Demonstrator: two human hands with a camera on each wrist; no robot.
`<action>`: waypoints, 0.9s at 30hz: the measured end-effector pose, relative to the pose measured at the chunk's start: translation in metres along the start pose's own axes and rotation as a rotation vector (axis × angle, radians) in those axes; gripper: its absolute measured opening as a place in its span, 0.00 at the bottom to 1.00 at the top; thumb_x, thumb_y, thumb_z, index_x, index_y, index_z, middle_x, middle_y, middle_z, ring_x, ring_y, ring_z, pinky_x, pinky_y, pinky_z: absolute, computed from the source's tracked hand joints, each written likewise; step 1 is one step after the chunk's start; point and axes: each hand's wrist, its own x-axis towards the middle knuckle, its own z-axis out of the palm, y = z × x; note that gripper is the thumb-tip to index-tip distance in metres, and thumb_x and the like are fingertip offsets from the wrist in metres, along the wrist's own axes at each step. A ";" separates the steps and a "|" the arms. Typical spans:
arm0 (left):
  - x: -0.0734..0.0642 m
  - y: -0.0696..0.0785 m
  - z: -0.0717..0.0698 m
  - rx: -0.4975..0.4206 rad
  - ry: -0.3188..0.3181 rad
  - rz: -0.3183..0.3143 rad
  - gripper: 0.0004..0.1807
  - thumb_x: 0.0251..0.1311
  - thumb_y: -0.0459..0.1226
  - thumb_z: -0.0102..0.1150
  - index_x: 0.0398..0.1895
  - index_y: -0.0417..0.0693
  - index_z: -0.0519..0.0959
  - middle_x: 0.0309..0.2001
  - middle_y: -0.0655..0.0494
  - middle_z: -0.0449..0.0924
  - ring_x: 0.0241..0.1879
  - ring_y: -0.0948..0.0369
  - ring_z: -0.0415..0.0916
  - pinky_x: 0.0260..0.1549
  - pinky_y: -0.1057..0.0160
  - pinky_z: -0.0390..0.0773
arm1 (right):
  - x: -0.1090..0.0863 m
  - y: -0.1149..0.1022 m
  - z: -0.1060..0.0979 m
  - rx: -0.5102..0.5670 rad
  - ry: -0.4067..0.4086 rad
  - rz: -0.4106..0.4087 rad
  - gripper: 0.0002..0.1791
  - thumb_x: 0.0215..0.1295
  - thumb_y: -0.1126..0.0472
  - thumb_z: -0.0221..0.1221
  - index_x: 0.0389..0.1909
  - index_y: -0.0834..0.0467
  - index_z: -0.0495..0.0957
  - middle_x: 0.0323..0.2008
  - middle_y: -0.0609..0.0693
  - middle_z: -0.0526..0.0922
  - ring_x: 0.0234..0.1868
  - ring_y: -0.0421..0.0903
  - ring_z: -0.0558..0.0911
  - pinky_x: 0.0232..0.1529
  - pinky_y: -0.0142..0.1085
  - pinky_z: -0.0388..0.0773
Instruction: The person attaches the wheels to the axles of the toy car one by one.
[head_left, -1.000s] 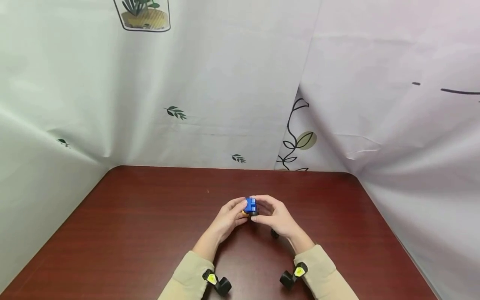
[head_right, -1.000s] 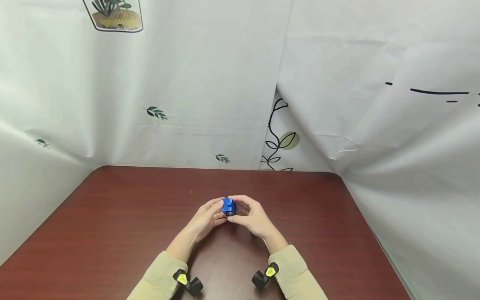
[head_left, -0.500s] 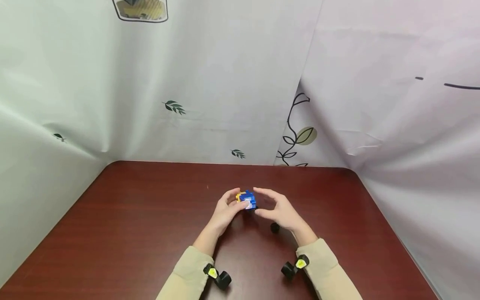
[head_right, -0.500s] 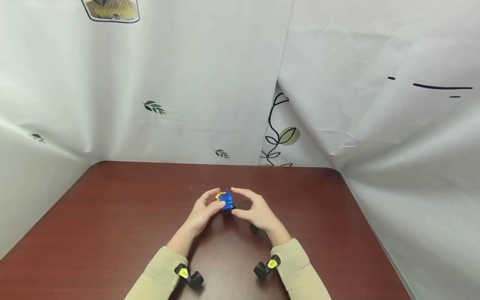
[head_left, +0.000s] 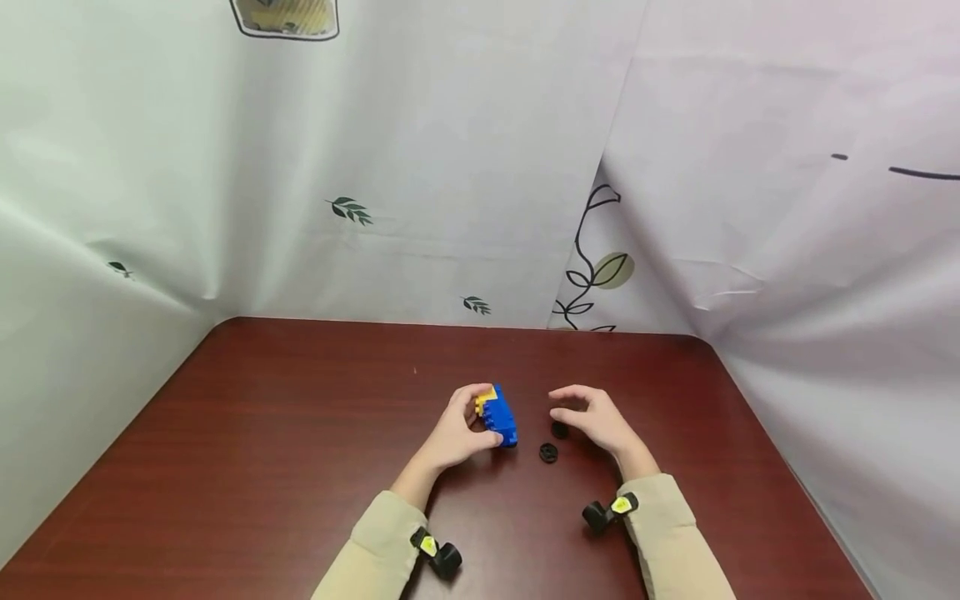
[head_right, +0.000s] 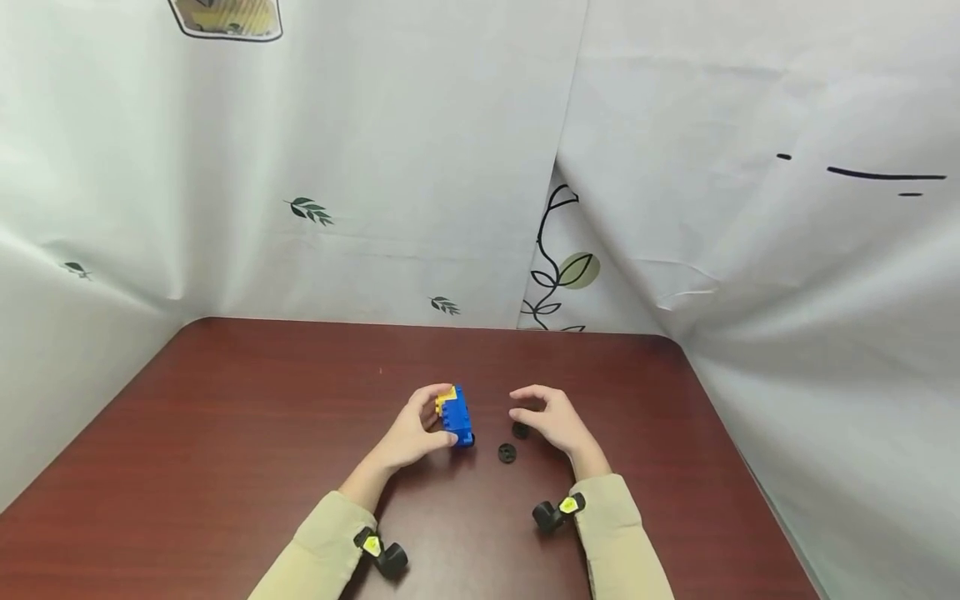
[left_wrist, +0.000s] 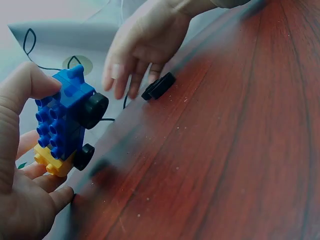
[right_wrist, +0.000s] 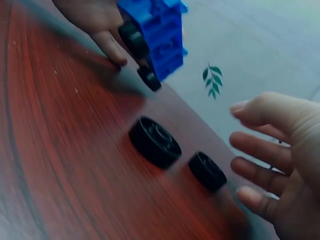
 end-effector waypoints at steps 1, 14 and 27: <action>0.000 0.000 0.000 -0.006 -0.004 0.002 0.40 0.46 0.30 0.67 0.65 0.44 0.61 0.64 0.44 0.56 0.59 0.48 0.69 0.60 0.48 0.70 | 0.000 0.002 -0.001 -0.014 -0.011 0.002 0.20 0.57 0.58 0.66 0.49 0.61 0.80 0.48 0.57 0.82 0.43 0.45 0.79 0.41 0.29 0.77; -0.004 0.028 -0.002 -0.002 -0.033 -0.022 0.43 0.46 0.28 0.65 0.67 0.36 0.57 0.66 0.39 0.53 0.58 0.46 0.68 0.60 0.45 0.68 | -0.001 0.008 -0.010 -0.148 -0.092 -0.005 0.20 0.49 0.56 0.70 0.45 0.57 0.82 0.42 0.52 0.80 0.41 0.47 0.74 0.41 0.35 0.74; -0.013 0.034 0.000 0.032 -0.036 -0.028 0.45 0.47 0.30 0.65 0.70 0.41 0.54 0.67 0.37 0.52 0.66 0.44 0.61 0.65 0.44 0.61 | -0.005 0.007 -0.003 -0.228 -0.081 -0.018 0.14 0.46 0.56 0.72 0.34 0.54 0.83 0.38 0.49 0.77 0.37 0.43 0.73 0.37 0.33 0.72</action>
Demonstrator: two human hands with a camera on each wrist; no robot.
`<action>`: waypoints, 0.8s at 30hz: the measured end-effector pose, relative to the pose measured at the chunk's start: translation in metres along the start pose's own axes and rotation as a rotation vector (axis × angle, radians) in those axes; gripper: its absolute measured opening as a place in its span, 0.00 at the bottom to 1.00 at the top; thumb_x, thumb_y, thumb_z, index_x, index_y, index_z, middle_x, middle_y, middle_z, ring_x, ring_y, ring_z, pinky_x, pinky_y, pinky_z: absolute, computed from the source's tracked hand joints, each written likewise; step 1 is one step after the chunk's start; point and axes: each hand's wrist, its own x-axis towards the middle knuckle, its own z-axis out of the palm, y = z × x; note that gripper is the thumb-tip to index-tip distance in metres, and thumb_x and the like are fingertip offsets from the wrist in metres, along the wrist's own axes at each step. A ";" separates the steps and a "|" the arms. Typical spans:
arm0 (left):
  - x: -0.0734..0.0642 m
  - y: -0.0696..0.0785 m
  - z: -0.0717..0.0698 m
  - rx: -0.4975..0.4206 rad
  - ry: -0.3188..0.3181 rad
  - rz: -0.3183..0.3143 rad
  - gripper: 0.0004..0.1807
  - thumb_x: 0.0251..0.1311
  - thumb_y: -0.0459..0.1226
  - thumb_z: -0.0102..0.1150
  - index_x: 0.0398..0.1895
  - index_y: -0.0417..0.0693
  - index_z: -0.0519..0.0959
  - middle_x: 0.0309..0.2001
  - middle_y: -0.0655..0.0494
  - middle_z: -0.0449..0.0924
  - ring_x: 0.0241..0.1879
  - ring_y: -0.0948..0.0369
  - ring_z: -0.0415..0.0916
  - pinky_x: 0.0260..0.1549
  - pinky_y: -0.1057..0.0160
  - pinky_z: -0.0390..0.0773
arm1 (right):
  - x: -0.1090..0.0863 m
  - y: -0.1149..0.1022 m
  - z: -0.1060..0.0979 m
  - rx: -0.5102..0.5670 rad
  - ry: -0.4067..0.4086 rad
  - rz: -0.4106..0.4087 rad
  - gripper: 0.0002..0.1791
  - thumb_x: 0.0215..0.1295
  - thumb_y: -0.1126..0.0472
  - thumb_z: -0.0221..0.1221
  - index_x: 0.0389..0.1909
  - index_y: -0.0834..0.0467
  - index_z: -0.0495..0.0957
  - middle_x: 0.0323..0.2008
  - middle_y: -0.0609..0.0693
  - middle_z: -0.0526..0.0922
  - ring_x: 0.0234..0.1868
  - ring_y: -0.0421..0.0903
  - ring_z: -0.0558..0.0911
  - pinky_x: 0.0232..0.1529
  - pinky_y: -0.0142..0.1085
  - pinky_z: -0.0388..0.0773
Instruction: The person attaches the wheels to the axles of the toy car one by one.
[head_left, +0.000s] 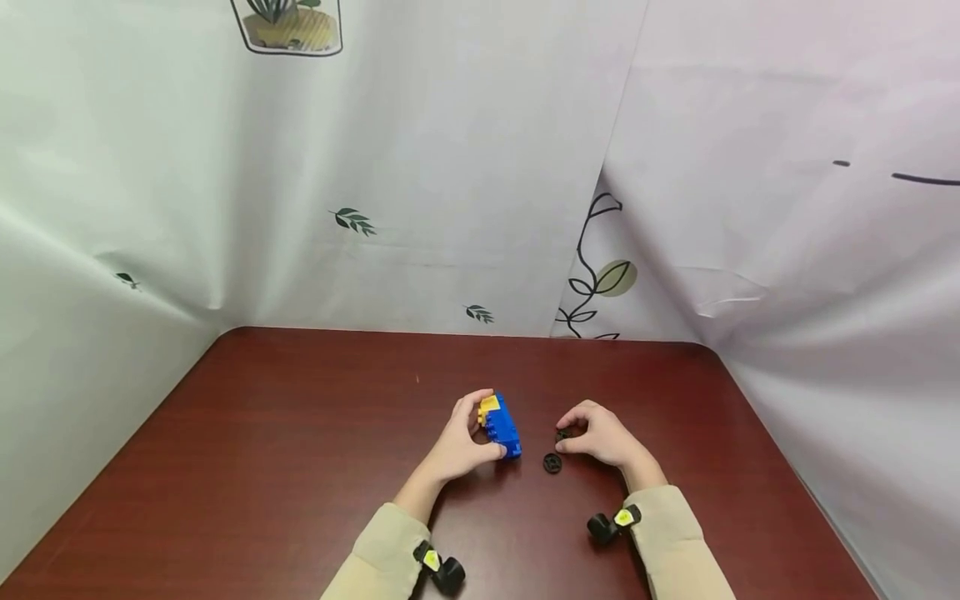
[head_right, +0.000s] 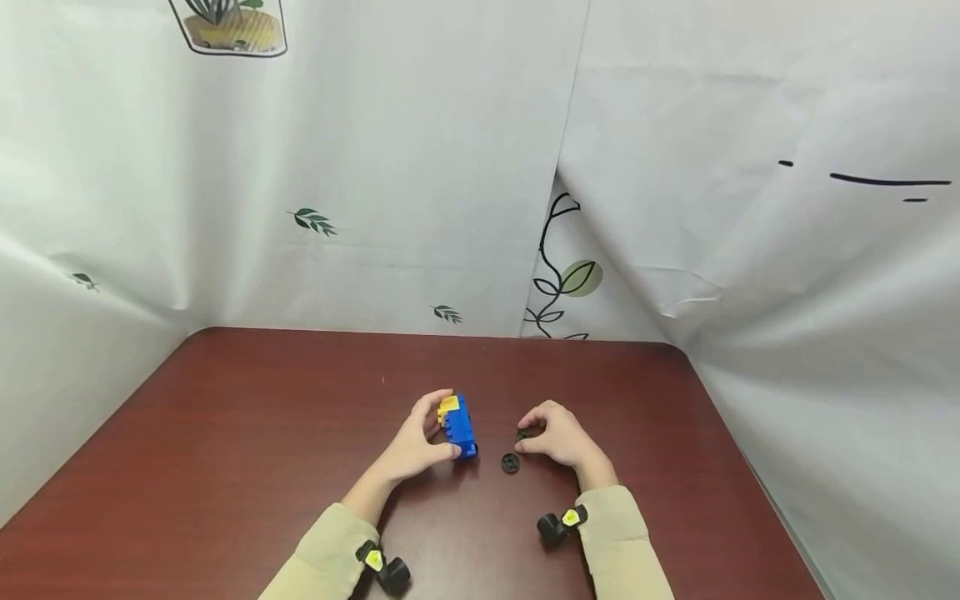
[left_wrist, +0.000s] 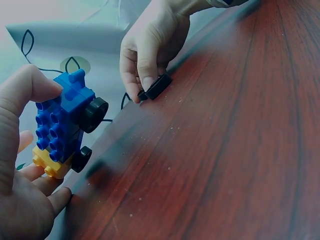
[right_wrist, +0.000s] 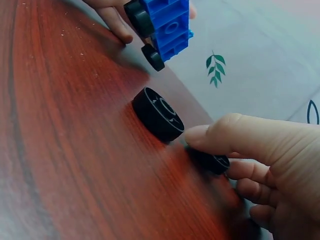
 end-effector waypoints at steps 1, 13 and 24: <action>0.000 0.000 0.000 0.000 0.002 -0.001 0.45 0.47 0.30 0.65 0.70 0.41 0.54 0.67 0.37 0.51 0.66 0.44 0.61 0.65 0.45 0.60 | 0.000 0.001 0.001 -0.008 0.008 -0.003 0.13 0.46 0.57 0.72 0.33 0.53 0.83 0.37 0.48 0.77 0.36 0.42 0.73 0.37 0.32 0.72; 0.001 0.002 0.000 0.024 0.001 -0.008 0.46 0.48 0.31 0.65 0.71 0.40 0.52 0.68 0.36 0.50 0.68 0.44 0.58 0.66 0.45 0.59 | 0.001 0.002 -0.004 -0.051 0.012 0.052 0.16 0.45 0.53 0.73 0.35 0.54 0.83 0.34 0.48 0.77 0.33 0.42 0.71 0.34 0.33 0.71; 0.006 -0.014 0.001 0.039 0.010 -0.007 0.47 0.48 0.31 0.66 0.71 0.40 0.53 0.68 0.39 0.51 0.68 0.44 0.58 0.66 0.45 0.58 | 0.001 0.002 -0.006 -0.036 0.017 0.058 0.11 0.47 0.59 0.71 0.32 0.57 0.81 0.27 0.48 0.75 0.28 0.42 0.71 0.30 0.31 0.70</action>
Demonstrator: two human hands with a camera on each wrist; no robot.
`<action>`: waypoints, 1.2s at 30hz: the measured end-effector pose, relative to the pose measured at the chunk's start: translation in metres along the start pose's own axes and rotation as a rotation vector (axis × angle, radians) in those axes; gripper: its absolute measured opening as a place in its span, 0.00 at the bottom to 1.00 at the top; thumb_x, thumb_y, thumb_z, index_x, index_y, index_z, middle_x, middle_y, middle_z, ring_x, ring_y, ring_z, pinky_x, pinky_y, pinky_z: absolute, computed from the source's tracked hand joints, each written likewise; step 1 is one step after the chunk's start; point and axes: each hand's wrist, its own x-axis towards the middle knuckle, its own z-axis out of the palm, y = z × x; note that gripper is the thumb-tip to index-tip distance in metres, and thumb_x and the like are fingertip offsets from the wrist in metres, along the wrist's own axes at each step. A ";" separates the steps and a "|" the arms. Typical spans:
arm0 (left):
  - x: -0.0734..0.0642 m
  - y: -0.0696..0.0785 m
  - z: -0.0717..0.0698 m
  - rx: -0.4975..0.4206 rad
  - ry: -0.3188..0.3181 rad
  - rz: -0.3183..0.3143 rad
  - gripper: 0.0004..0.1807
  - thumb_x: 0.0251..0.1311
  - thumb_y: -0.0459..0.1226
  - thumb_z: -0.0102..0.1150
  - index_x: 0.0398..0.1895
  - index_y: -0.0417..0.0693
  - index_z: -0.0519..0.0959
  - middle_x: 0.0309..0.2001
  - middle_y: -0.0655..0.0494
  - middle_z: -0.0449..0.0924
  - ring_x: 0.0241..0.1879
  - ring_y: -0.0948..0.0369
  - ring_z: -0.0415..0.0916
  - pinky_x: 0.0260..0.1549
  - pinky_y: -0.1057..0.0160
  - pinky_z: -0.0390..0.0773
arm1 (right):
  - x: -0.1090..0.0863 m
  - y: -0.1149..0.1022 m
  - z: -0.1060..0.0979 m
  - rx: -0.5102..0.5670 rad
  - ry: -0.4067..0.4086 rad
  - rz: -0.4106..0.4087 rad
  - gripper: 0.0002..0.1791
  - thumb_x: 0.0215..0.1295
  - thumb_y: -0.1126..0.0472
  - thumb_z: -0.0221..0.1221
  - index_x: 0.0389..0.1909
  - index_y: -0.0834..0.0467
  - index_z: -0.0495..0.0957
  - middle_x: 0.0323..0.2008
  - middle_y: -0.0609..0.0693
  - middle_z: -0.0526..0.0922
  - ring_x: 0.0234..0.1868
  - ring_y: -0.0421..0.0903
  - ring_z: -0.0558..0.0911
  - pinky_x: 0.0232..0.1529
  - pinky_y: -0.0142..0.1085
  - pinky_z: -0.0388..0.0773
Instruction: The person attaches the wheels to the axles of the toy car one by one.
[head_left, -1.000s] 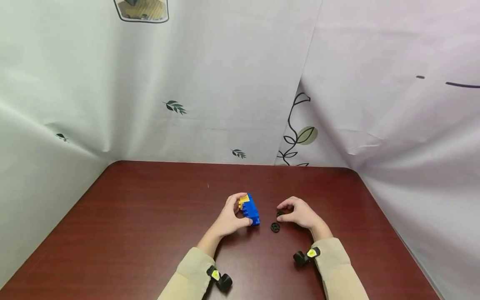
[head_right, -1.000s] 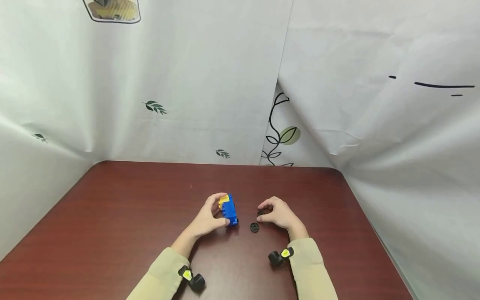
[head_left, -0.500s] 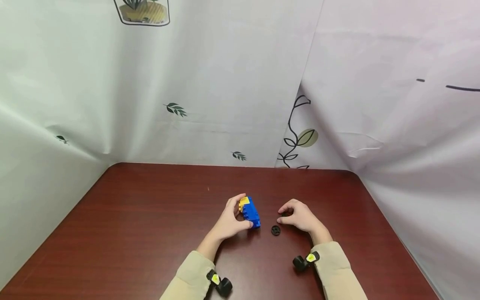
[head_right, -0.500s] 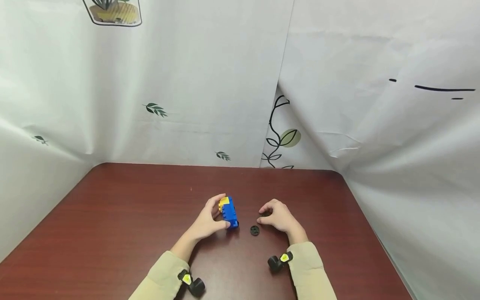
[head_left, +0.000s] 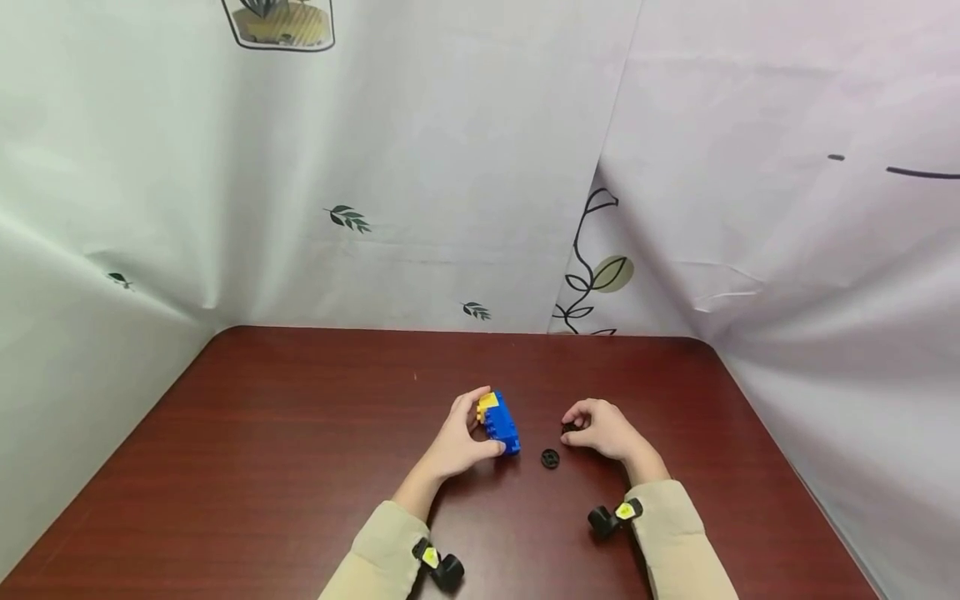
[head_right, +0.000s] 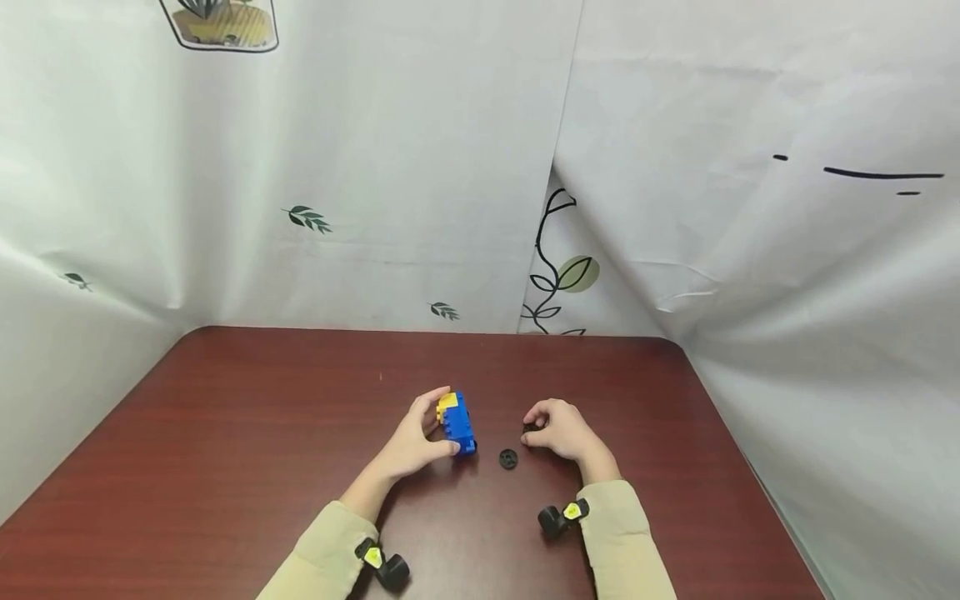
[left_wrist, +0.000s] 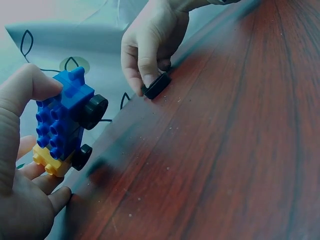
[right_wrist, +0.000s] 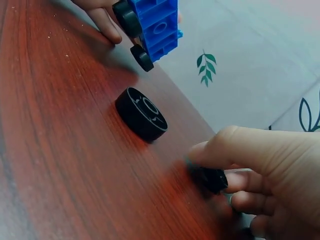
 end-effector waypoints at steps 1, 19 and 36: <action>0.001 -0.006 0.001 0.000 0.005 0.001 0.47 0.47 0.32 0.67 0.71 0.41 0.53 0.68 0.40 0.52 0.68 0.45 0.58 0.66 0.45 0.58 | 0.000 0.000 0.001 0.003 0.014 0.002 0.11 0.48 0.59 0.70 0.32 0.56 0.82 0.27 0.48 0.75 0.28 0.42 0.71 0.30 0.32 0.71; 0.003 -0.022 0.010 -0.062 0.025 0.065 0.46 0.45 0.35 0.70 0.69 0.38 0.59 0.68 0.44 0.55 0.67 0.47 0.60 0.66 0.47 0.60 | 0.021 -0.025 0.031 0.761 0.157 0.022 0.25 0.58 0.65 0.64 0.53 0.74 0.71 0.35 0.47 0.83 0.38 0.48 0.85 0.38 0.37 0.83; 0.005 -0.009 0.008 0.095 0.035 0.120 0.52 0.43 0.42 0.73 0.71 0.37 0.56 0.69 0.42 0.60 0.65 0.48 0.66 0.62 0.49 0.67 | 0.022 -0.043 0.044 0.792 0.285 0.031 0.16 0.56 0.65 0.65 0.43 0.70 0.76 0.41 0.50 0.86 0.41 0.45 0.85 0.44 0.36 0.82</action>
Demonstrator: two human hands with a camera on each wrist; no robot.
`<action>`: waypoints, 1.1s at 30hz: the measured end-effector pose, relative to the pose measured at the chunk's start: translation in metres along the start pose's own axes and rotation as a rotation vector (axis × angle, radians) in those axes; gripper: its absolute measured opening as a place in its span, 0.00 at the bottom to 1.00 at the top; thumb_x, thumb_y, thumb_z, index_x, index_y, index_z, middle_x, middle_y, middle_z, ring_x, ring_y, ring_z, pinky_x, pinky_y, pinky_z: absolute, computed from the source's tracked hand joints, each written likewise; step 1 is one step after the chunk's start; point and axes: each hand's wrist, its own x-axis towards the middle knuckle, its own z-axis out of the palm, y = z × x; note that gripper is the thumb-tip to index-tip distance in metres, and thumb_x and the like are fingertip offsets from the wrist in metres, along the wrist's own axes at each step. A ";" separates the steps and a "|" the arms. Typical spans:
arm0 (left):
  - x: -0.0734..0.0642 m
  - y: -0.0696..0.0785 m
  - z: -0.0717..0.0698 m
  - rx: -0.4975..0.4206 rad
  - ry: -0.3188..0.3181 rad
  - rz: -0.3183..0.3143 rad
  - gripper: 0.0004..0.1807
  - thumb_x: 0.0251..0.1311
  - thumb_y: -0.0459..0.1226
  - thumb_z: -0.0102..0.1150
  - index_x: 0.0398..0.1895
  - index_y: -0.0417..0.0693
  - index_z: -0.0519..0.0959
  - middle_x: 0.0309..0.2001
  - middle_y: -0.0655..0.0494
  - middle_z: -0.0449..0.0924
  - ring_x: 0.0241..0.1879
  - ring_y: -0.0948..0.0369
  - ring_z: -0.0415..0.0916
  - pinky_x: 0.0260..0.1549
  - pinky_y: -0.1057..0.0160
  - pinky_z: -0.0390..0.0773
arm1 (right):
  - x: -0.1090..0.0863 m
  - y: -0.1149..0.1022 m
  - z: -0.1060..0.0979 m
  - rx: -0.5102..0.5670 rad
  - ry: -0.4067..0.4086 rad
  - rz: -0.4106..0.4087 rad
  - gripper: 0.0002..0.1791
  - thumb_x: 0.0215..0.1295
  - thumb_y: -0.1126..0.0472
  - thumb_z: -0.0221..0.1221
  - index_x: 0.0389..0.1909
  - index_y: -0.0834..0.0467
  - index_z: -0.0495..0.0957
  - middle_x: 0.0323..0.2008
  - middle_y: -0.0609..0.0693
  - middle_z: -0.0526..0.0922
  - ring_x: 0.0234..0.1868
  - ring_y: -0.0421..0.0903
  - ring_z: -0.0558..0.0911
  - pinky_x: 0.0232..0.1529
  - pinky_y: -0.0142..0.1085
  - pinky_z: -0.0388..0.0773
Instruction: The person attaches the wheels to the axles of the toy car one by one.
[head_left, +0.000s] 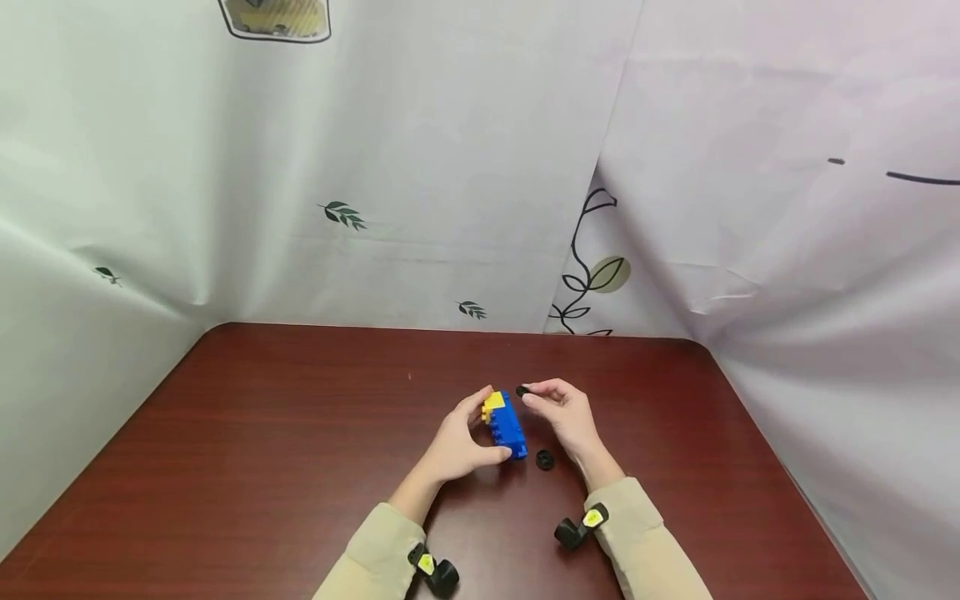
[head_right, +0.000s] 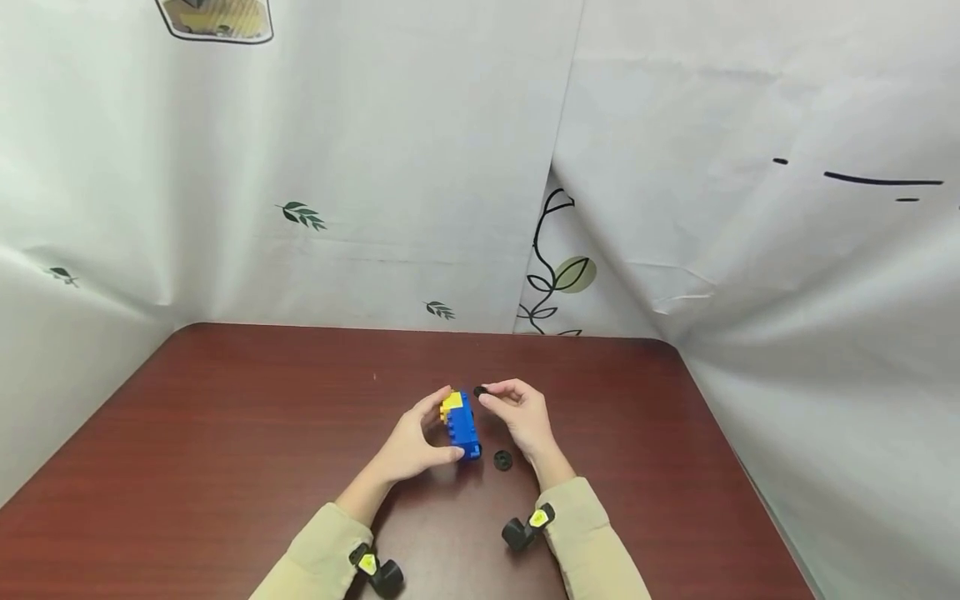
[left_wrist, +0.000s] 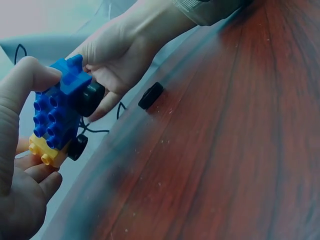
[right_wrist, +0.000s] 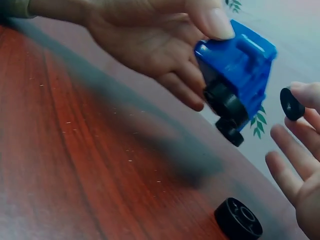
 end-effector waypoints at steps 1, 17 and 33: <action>0.000 0.001 0.000 0.007 -0.003 -0.001 0.53 0.43 0.42 0.73 0.72 0.39 0.54 0.70 0.42 0.59 0.66 0.48 0.65 0.62 0.50 0.66 | -0.001 0.000 0.001 -0.018 0.004 -0.005 0.16 0.56 0.65 0.65 0.43 0.70 0.77 0.42 0.52 0.86 0.40 0.42 0.85 0.44 0.34 0.82; -0.001 0.006 0.003 0.106 -0.027 -0.016 0.56 0.41 0.45 0.72 0.73 0.44 0.51 0.72 0.48 0.56 0.66 0.50 0.62 0.64 0.43 0.63 | -0.021 -0.029 0.016 -0.168 -0.032 -0.053 0.18 0.59 0.67 0.63 0.51 0.67 0.77 0.52 0.63 0.80 0.45 0.34 0.81 0.49 0.30 0.79; -0.001 0.006 0.002 0.158 -0.057 0.017 0.55 0.40 0.45 0.72 0.73 0.45 0.54 0.72 0.51 0.57 0.68 0.50 0.60 0.63 0.43 0.64 | -0.008 -0.006 0.011 -0.157 -0.048 -0.094 0.17 0.60 0.63 0.63 0.49 0.65 0.80 0.48 0.61 0.82 0.43 0.41 0.83 0.45 0.30 0.80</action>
